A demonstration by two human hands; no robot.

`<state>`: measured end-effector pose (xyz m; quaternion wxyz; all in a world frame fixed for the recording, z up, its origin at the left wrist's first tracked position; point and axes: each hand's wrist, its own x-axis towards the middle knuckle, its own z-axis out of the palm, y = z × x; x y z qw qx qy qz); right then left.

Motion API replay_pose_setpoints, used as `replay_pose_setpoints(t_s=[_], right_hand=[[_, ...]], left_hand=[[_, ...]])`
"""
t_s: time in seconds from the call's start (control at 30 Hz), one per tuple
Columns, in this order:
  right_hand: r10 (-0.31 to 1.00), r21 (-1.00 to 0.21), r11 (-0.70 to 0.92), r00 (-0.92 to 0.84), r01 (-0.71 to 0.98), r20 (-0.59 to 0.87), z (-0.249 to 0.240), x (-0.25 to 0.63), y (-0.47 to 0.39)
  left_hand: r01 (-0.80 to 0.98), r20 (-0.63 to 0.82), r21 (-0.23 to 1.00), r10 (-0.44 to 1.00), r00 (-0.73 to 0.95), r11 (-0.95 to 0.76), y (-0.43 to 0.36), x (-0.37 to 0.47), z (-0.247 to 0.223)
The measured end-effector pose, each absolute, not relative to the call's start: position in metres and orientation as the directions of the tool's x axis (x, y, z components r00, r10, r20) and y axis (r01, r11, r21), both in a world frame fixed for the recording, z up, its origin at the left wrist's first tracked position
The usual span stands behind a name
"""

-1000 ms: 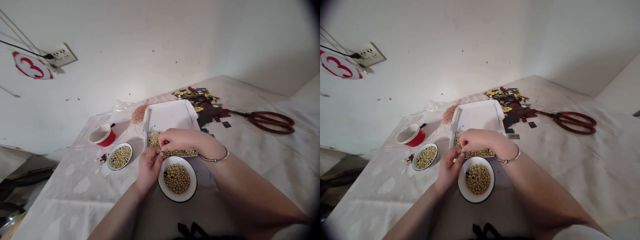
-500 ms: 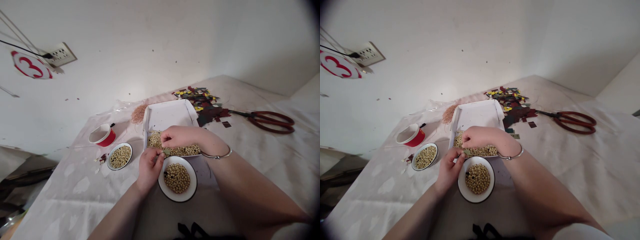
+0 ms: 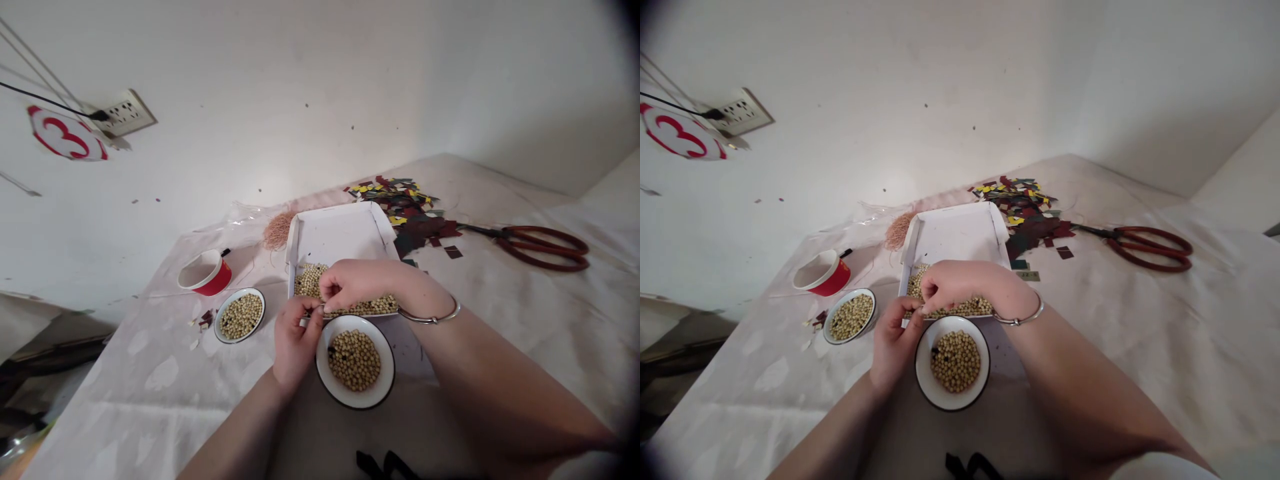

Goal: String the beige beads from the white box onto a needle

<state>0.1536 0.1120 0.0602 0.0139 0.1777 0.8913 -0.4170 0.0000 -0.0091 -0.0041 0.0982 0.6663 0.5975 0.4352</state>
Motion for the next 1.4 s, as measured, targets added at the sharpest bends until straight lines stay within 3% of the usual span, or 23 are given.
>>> replay_pose_setpoints(t_s=[0.33, 0.6, 0.9, 1.03, 1.27, 1.4], right_hand=[[0.364, -0.783, 0.541, -0.925, 0.308, -0.112, 0.065, 0.152, 0.107], [0.322, -0.829, 0.512, -0.945, 0.226, -0.059, 0.064, 0.153, 0.108], [0.346, -0.821, 0.508, -0.935, 0.262, -0.085, 0.062, 0.153, 0.108], [0.352, -0.82, 0.505, -0.932, 0.27, -0.09, 0.061, 0.151, 0.107], [0.383, -0.83, 0.485, -0.92, 0.274, -0.08, 0.062, 0.147, 0.104], [0.406, -0.832, 0.474, -0.91, 0.287, -0.083, 0.064, 0.145, 0.102]], left_hand=[[0.615, 0.485, 0.742, 0.847, -0.217, -0.268, -0.011, 0.0, -0.011], [0.811, 0.641, 0.494, 0.761, -0.097, -0.313, -0.013, -0.002, -0.003], [0.859, 0.698, 0.408, 0.712, -0.076, -0.309, -0.014, -0.001, 0.002], [0.853, 0.672, 0.443, 0.732, -0.111, -0.277, -0.013, -0.001, 0.002], [0.703, 0.492, 0.681, 0.838, -0.234, -0.204, -0.013, -0.001, 0.0], [0.654, 0.435, 0.739, 0.856, -0.279, -0.163, -0.014, 0.0, 0.001]])
